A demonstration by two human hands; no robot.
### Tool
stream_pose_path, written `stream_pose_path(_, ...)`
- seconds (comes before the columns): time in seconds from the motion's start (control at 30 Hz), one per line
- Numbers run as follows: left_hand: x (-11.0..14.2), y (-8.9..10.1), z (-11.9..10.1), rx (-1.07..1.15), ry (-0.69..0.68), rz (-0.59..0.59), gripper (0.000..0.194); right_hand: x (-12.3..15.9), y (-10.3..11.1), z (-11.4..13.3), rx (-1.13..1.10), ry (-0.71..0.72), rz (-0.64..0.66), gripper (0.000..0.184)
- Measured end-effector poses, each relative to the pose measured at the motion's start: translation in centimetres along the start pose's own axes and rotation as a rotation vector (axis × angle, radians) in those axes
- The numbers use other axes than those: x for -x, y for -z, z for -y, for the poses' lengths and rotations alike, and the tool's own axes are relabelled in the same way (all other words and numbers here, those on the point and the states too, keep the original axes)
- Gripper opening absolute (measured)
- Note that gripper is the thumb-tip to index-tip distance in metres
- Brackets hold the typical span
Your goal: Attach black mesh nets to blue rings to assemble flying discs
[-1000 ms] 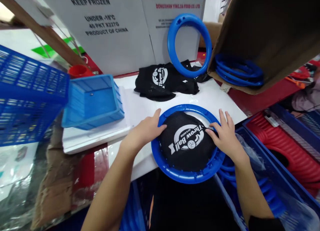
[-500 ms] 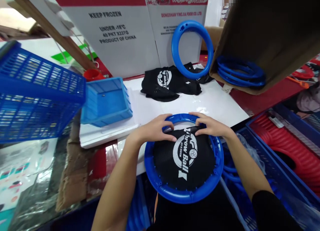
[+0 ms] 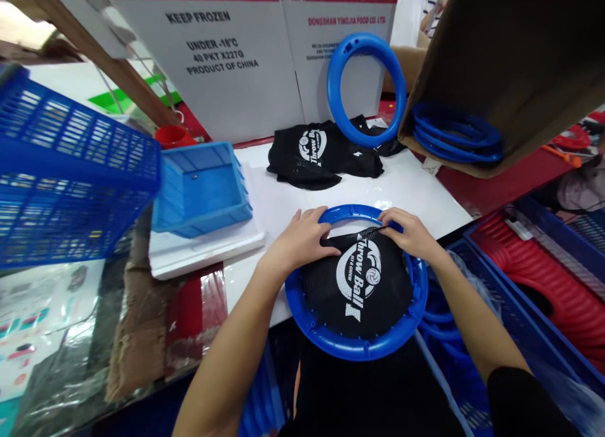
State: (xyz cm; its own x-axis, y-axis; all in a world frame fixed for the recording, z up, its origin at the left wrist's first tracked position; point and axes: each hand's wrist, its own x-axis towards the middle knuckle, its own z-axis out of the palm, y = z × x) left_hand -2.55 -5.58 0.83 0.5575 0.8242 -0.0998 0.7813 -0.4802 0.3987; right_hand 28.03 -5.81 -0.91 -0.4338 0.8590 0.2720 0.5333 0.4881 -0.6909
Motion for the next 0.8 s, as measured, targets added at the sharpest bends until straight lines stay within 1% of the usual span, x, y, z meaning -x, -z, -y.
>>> stream_pose_path(0.07,-0.1,-0.2,-0.5,-0.018,0.012,0.001,0.038,-0.1,0.1,0.1,0.034,-0.022,-0.033,0.008)
stream_pose_path(0.17,0.1,-0.1,-0.8,0.002,0.034,0.023,0.038,-0.4,0.2,0.3,0.067,-0.055,-0.061,0.013)
stream_pose_path(0.23,0.3,0.3,-0.9,0.035,0.055,0.079,0.039,-0.6,0.4,0.4,0.058,-0.091,-0.046,0.015)
stream_pose_path(0.33,0.7,1.0,-0.7,0.121,0.083,0.192,0.039,-0.8,0.8,0.3,0.026,-0.162,-0.024,0.015)
stream_pose_path(0.4,0.8,1.4,-0.4,0.206,0.097,0.202,0.034,-0.9,1.0,0.2,0.003,-0.209,-0.024,0.017)
stream_pose_path(0.47,0.7,1.7,0.1,0.291,0.118,0.146,0.027,-0.9,1.2,0.0,-0.022,-0.249,-0.036,0.021)
stream_pose_path(0.57,0.5,1.8,1.0,0.389,0.160,0.018,0.019,-1.1,1.6,-0.4,-0.088,-0.300,-0.029,0.028)
stream_pose_path(0.67,0.3,1.6,1.7,0.498,0.178,-0.087,0.017,-1.5,2.1,-0.9,-0.183,-0.358,0.042,0.032)
stream_pose_path(0.8,-0.4,1.0,2.4,0.608,0.201,-0.159,0.018,-2.1,2.8,-1.5,-0.232,-0.378,0.145,0.034)
